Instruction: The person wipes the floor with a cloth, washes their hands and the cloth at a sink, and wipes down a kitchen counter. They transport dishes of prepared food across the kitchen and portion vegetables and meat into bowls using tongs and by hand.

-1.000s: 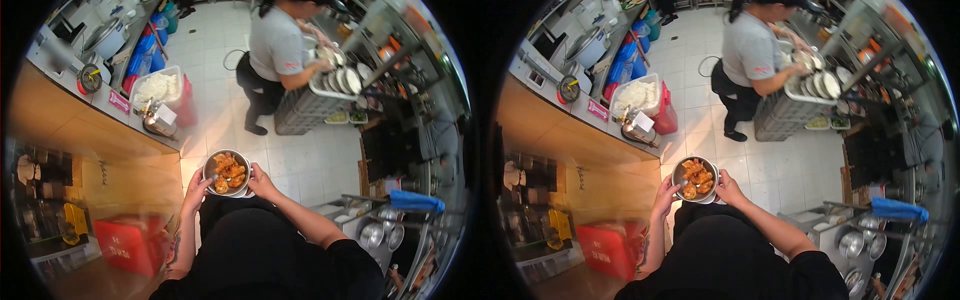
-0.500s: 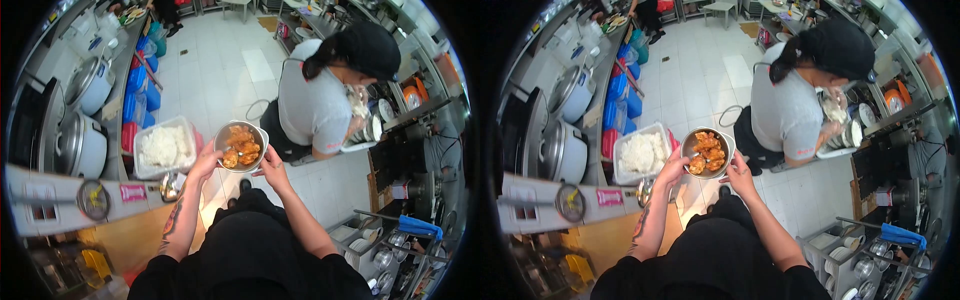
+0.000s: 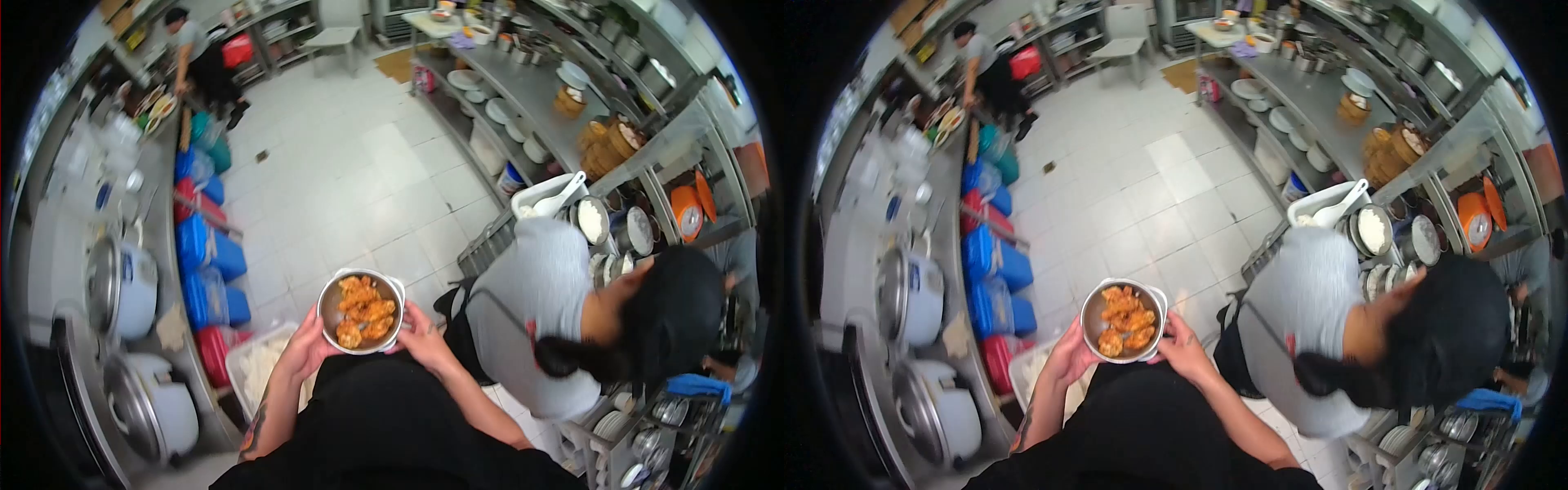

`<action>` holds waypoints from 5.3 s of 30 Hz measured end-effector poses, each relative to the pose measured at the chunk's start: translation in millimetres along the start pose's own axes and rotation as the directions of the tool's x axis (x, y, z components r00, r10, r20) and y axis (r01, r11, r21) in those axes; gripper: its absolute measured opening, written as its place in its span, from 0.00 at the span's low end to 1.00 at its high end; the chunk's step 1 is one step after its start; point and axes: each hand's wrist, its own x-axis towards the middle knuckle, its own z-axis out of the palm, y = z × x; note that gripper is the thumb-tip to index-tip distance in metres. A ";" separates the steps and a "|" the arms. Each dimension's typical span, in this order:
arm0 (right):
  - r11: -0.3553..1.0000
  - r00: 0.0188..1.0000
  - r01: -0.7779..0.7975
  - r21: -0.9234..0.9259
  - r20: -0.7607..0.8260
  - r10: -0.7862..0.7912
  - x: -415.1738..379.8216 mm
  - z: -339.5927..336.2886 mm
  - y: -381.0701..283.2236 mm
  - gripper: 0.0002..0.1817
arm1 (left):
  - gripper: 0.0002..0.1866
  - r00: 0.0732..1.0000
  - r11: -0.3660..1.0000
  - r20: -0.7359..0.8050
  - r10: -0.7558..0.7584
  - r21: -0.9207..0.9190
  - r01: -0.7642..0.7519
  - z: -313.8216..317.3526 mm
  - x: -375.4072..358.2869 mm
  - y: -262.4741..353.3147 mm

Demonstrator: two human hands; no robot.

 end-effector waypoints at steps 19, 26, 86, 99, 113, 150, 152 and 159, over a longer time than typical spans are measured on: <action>0.867 0.390 0.494 -0.063 -0.876 -0.285 274.6 -164.3 -186.3 0.25 | 0.36 0.791 0.366 0.550 -0.268 0.818 -0.444 31.2 551.0 202.2; 0.821 0.217 0.558 -0.115 -0.935 -0.279 404.5 -371.7 -258.1 0.22 | 0.39 0.924 -0.488 -0.070 -0.376 0.863 -0.133 -286.4 639.5 193.3; 0.981 -0.818 0.149 0.122 -0.542 0.191 -4.4 201.4 133.6 0.17 | 0.17 -0.657 0.919 -0.707 -0.263 0.024 -0.393 -64.3 122.3 -400.6; 0.522 -0.603 0.776 -0.354 -0.175 0.779 -141.9 278.3 219.7 0.10 | 0.18 -0.380 0.388 -0.125 -0.917 -0.046 -0.921 107.8 21.2 -679.5; 0.949 -0.943 0.278 -0.151 -0.233 0.239 -615.2 191.4 316.1 0.07 | 0.35 0.308 -0.131 -0.344 -0.887 -0.452 -0.882 129.3 200.8 -737.0; 0.850 -0.098 -0.482 -0.211 -0.951 -0.292 -1423.9 -567.6 324.1 0.14 | 0.12 0.476 -0.336 0.876 0.075 0.472 -0.815 772.5 -69.5 -993.0; 0.877 -0.054 -0.408 -0.253 -0.953 -0.300 -1432.1 -592.4 314.3 0.14 | 0.08 0.358 -0.254 0.918 0.171 0.392 -0.884 793.6 -109.9 -977.8; 0.864 -0.025 -0.397 -0.310 -0.937 -0.348 -1476.2 -696.8 345.3 0.14 | 0.11 0.249 -0.305 0.941 0.230 0.313 -0.900 732.1 -117.6 -1026.4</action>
